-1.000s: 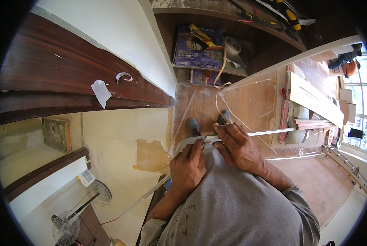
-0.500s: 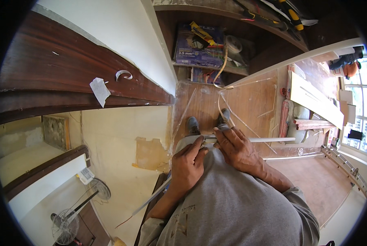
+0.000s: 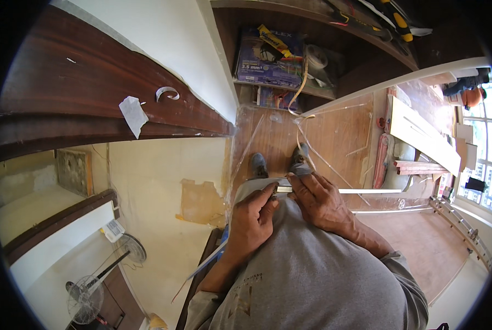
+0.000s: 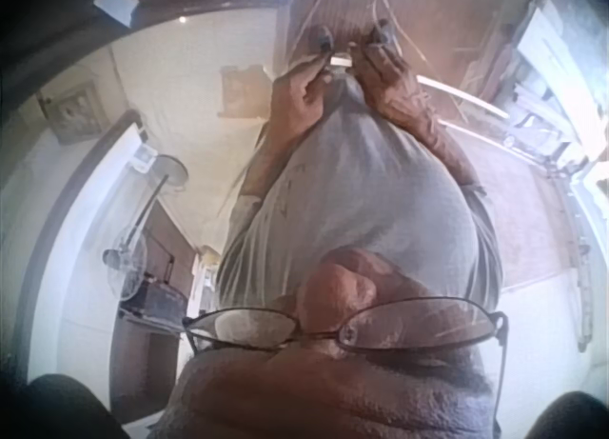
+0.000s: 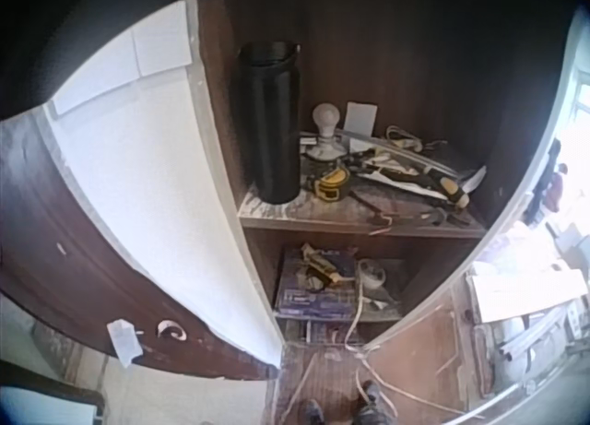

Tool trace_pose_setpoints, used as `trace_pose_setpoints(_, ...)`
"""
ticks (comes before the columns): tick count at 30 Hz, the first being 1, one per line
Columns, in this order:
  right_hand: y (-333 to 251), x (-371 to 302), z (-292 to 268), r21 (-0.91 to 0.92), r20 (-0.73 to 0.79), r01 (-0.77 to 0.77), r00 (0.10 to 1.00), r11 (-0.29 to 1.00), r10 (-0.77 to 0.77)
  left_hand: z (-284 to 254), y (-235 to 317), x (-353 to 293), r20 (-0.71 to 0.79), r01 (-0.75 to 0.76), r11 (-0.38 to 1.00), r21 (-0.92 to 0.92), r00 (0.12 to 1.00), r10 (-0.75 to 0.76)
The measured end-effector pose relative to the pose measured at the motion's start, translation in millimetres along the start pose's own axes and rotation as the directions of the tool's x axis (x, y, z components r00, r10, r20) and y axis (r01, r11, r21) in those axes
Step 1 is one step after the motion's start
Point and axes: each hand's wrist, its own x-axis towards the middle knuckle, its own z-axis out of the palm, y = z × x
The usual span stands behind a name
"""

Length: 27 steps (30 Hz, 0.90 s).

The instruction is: The person strips the ends of a flexible LED strip wire using a screwdriver, then inserts the LED strip into a metal channel. The person continues to strip and prepare the wire ends throughout the clip.

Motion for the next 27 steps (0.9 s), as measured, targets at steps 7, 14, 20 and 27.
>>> trace_pose_setpoints(7, -2, 1, 1, -0.020, 0.011, -0.007, 1.000, 1.000, 0.007, 7, -2, -1, -0.097, -0.036, 0.990, 0.140, 0.994, 0.050)
trace_pose_setpoints(14, -4, 2, 0, -0.057, 0.006, -0.035, 0.999, 0.998, 0.036, 12, -7, -1, -0.113, -0.018, 0.989, 0.144, 0.993, 0.034)
trace_pose_setpoints(20, -3, 1, 6, -0.088, -0.021, -0.030, 0.999, 0.996, 0.028, 16, -9, 0, -0.121, -0.015, 0.995, 0.098, 0.992, 0.027)
trace_pose_setpoints(27, -6, 1, 9, -0.134, -0.016, -0.037, 0.999, 0.990, 0.036, 22, -14, 3, -0.148, 0.037, 0.997, 0.070, 0.989, -0.026)
